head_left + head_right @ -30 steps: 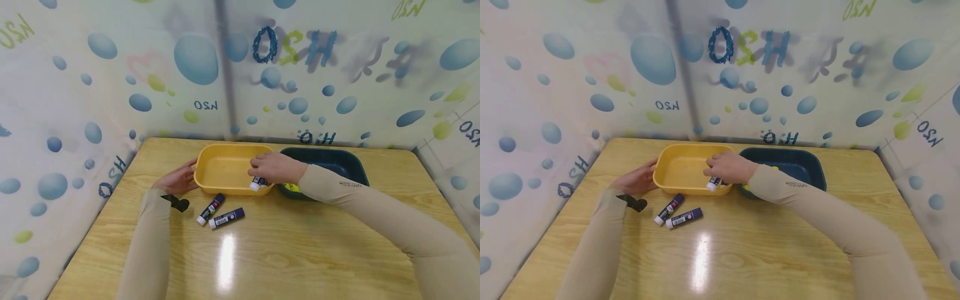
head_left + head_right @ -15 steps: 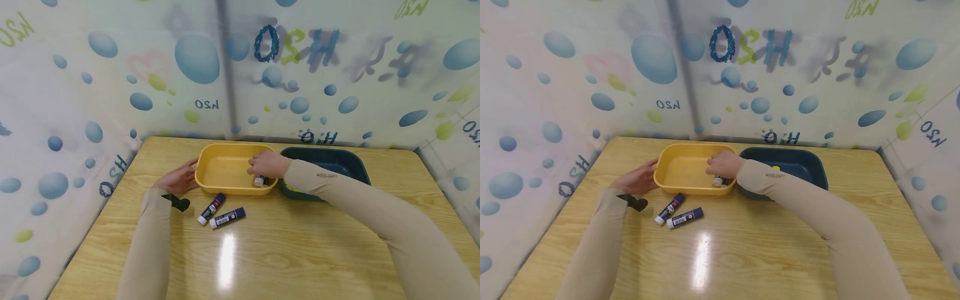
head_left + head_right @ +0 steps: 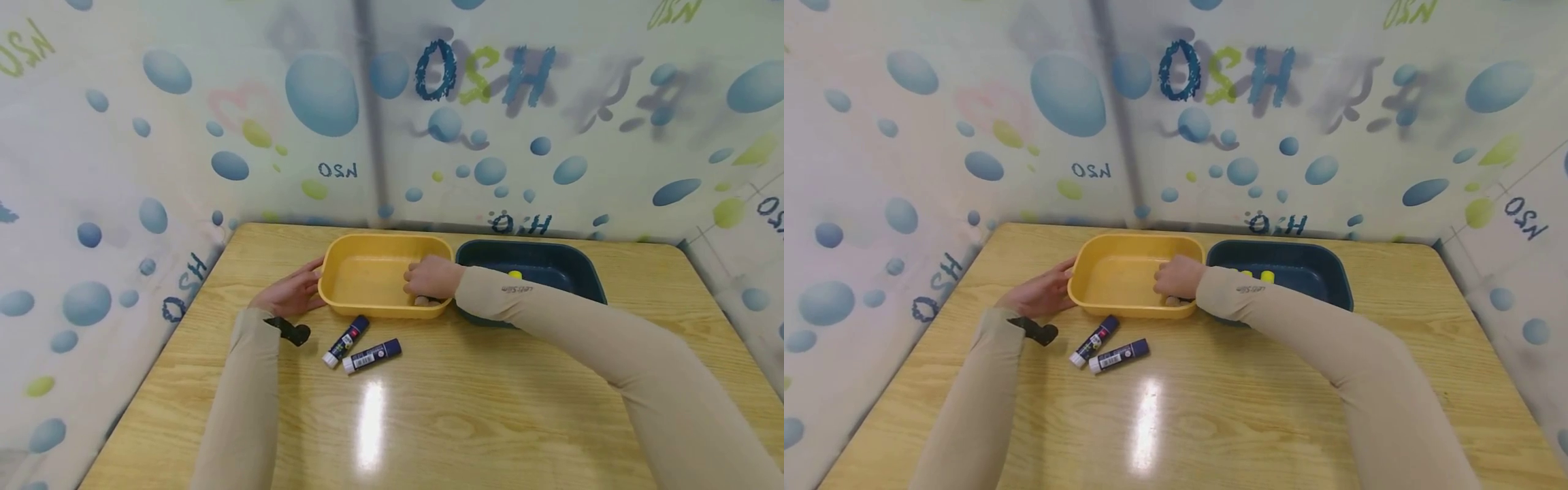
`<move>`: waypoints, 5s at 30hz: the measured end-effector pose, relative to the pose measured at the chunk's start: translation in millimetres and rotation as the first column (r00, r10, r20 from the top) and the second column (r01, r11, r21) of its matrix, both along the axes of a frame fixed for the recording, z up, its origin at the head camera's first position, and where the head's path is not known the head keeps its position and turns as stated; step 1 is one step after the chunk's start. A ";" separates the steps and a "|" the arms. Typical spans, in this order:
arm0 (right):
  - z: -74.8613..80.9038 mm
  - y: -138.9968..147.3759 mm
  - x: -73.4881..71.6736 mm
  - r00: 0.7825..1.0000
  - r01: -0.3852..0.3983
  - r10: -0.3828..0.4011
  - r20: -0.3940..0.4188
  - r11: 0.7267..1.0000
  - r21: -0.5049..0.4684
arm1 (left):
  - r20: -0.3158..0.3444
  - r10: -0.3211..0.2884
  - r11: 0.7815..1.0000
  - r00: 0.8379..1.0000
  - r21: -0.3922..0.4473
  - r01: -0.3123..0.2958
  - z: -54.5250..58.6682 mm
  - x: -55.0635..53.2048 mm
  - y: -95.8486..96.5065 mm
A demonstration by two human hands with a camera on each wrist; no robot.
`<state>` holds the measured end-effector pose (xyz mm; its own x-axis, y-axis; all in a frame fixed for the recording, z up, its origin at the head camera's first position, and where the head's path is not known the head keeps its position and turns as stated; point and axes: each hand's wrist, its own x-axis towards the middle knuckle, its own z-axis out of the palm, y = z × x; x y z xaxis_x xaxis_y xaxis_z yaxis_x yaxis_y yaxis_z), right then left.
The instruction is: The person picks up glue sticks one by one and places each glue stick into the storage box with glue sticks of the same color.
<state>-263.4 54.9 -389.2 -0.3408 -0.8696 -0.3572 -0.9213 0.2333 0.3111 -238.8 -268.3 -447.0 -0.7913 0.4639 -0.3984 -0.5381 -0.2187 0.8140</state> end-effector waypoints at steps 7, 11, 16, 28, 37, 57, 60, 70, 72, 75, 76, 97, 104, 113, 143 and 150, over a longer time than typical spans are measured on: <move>7.6 8.3 8.7 0.999 0.031 -0.031 0.007 0.999 -0.040 | 0.015 -0.004 1.000 1.000 0.029 0.004 -3.5 -1.4 -2.0; 20.5 18.3 16.5 0.997 0.073 -0.073 0.005 0.991 -0.108 | 0.009 -0.012 1.000 1.000 0.026 0.011 -2.3 -2.0 -1.8; 38.1 35.9 32.9 0.990 0.137 -0.138 0.008 0.968 -0.209 | 0.014 0.003 1.000 1.000 0.016 -0.003 2.5 0.7 2.0; 59.5 124.7 68.5 0.970 0.218 -0.240 -0.039 0.930 -0.296 | -0.007 -0.014 0.973 1.000 -0.232 0.012 17.3 4.1 11.4; 54.8 181.8 79.7 0.945 0.287 -0.326 -0.013 0.851 -0.440 | -0.060 -0.028 0.918 0.998 -0.396 0.002 24.9 7.8 15.4; 19.3 291.4 63.4 0.602 0.793 -0.636 0.483 0.407 -0.453 | -0.143 -0.257 0.748 0.956 -0.656 0.103 61.3 45.6 8.8; 8.5 305.5 62.1 0.521 0.852 -0.599 0.609 0.324 -0.410 | -0.135 -0.284 0.734 0.949 -0.668 0.125 58.0 55.0 8.5; -26.7 333.4 63.4 0.239 0.971 -0.179 0.955 0.074 -0.229 | -0.121 -0.408 0.650 0.905 -0.735 0.195 57.8 78.4 20.2; -31.2 334.7 63.1 0.189 0.982 -0.087 0.978 0.047 -0.185 | -0.126 -0.425 0.635 0.896 -0.747 0.197 58.4 80.0 25.1; -36.3 334.7 61.5 0.118 0.992 0.032 0.992 0.030 -0.119 | -0.129 -0.458 0.609 0.880 -0.767 0.204 58.9 82.3 32.9; -37.4 334.6 60.9 0.095 0.995 0.063 0.994 0.026 -0.096 | -0.126 -0.468 0.599 0.875 -0.773 0.209 59.5 82.8 36.2; -52.3 344.5 46.3 -0.261 0.960 0.426 0.866 0.206 0.188 | -0.122 -0.523 0.540 0.844 -0.813 0.218 54.8 88.8 59.5; -50.0 345.5 38.8 -0.293 0.948 0.418 0.860 0.246 0.203 | -0.125 -0.512 0.546 0.850 -0.811 0.210 51.3 86.6 58.4; -48.0 342.7 30.5 -0.379 0.913 0.459 0.803 0.326 0.245 | -0.106 -0.498 0.535 0.860 -0.818 0.209 47.5 85.7 58.1; -56.5 342.5 39.9 -0.386 0.918 0.544 0.745 0.305 0.253 | -0.218 -0.645 0.382 0.733 -0.922 0.062 43.4 86.2 85.3; -54.3 341.1 42.0 -0.336 0.941 0.548 0.766 0.233 0.245 | -0.255 -0.706 0.395 0.661 -0.916 0.068 62.6 86.3 88.8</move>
<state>-221.4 396.0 -443.5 -0.6880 -0.6767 -0.2621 0.5150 -0.2008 -0.8333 -152.5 -179.5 -384.4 -0.7892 0.5071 -0.3465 0.2374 0.7722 0.5893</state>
